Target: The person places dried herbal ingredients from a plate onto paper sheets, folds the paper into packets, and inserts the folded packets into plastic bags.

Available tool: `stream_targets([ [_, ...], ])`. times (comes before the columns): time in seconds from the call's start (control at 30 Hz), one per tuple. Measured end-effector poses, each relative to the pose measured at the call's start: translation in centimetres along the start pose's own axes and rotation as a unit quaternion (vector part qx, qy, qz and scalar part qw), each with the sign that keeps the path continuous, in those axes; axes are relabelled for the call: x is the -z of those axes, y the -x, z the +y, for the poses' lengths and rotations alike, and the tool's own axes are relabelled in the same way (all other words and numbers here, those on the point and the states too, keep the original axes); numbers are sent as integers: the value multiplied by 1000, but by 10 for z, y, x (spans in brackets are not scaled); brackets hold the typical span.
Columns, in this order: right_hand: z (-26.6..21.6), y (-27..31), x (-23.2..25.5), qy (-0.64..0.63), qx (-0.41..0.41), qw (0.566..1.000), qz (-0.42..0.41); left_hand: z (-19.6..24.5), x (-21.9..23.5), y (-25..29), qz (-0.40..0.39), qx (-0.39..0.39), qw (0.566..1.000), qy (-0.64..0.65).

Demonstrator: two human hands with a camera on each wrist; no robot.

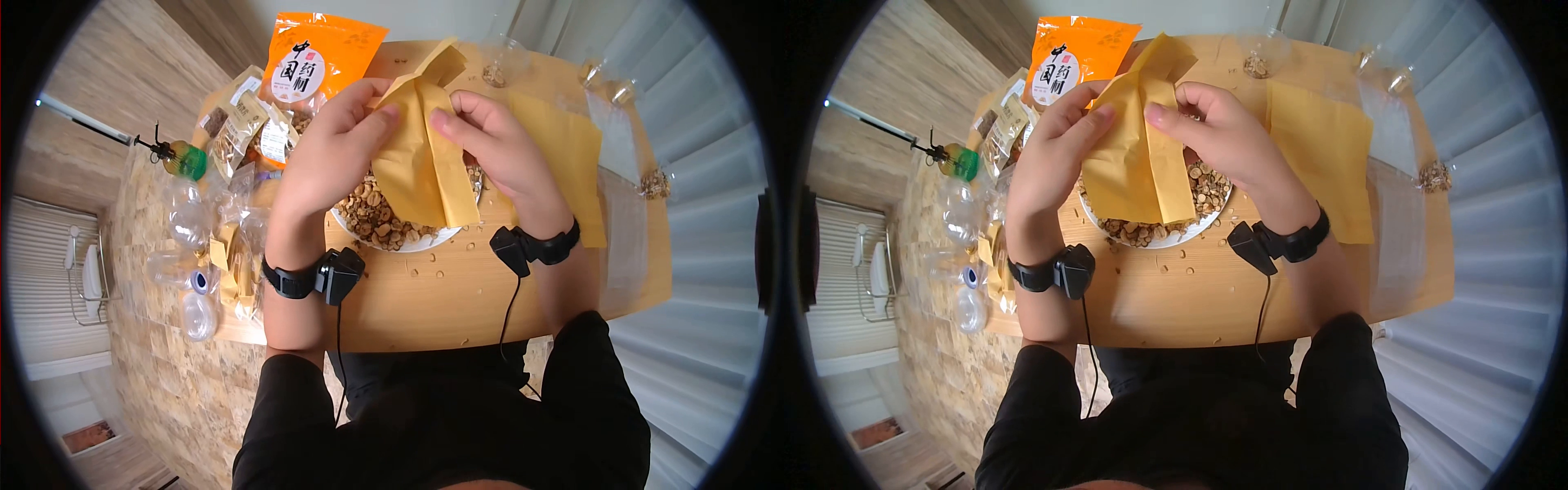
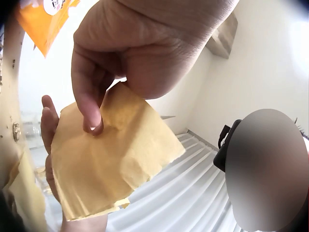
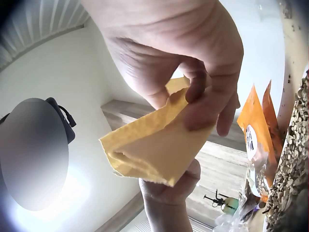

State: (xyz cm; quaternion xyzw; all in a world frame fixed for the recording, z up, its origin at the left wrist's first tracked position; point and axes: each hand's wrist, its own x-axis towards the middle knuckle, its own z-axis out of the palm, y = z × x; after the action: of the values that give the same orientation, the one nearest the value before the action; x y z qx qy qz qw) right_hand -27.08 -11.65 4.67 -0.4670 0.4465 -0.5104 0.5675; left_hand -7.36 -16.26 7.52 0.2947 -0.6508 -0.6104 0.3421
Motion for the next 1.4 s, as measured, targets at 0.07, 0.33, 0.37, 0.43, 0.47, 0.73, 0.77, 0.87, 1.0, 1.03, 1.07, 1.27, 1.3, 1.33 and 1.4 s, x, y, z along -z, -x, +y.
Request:
stream_targets([
  [0.07, 3, -2, 3, 46, 15, 999, -6, 1, 1, 0, 13, -17, 1000, 10],
  [0.33, -10, -1, 16, -245, -9, 968, 54, 4, 21, -1, 38, -12, 997, 69],
  [0.37, -10, -1, 21, -245, -10, 968, 55, 5, 23, 0, 44, -7, 996, 74],
  [0.43, -11, -1, 32, -275, -35, 961, 16, 5, 26, 1, 51, -1, 996, 79],
  [0.47, -11, -2, 33, -275, -35, 961, 16, 5, 27, 1, 57, -6, 996, 72],
  [0.73, -13, -2, 52, -276, 6, 961, -12, 3, 36, 1, 73, -12, 996, 41],
  [0.77, -12, -2, 56, -276, 7, 961, -12, 3, 37, 1, 79, -10, 996, 35],
  [0.87, -12, -4, 64, -276, 0, 961, -22, 4, 39, 2, 92, -9, 996, 21],
  [1.0, -16, -4, 64, -224, 62, 971, 63, 5, 44, 2, 123, -6, 992, 0],
  [1.03, -15, -5, 66, -205, 84, 970, 102, 4, 46, 2, 123, -6, 992, 0],
  [1.07, -14, -7, 69, -205, 83, 970, 101, 2, 49, 2, 131, -10, 991, -25],
  [1.27, -9, -12, 67, -66, 148, 982, 94, 0, 45, 1, 158, -41, 978, -133],
  [1.3, -10, -9, 61, -31, 149, 983, 101, -2, 46, 1, 155, -47, 969, -185],
  [1.33, -11, -8, 57, 5, 150, 983, 108, -6, 48, 0, 154, -46, 970, -185],
  [1.4, -10, -8, 55, 36, 156, 980, 117, -12, 53, -4, 190, -68, 924, -323],
])
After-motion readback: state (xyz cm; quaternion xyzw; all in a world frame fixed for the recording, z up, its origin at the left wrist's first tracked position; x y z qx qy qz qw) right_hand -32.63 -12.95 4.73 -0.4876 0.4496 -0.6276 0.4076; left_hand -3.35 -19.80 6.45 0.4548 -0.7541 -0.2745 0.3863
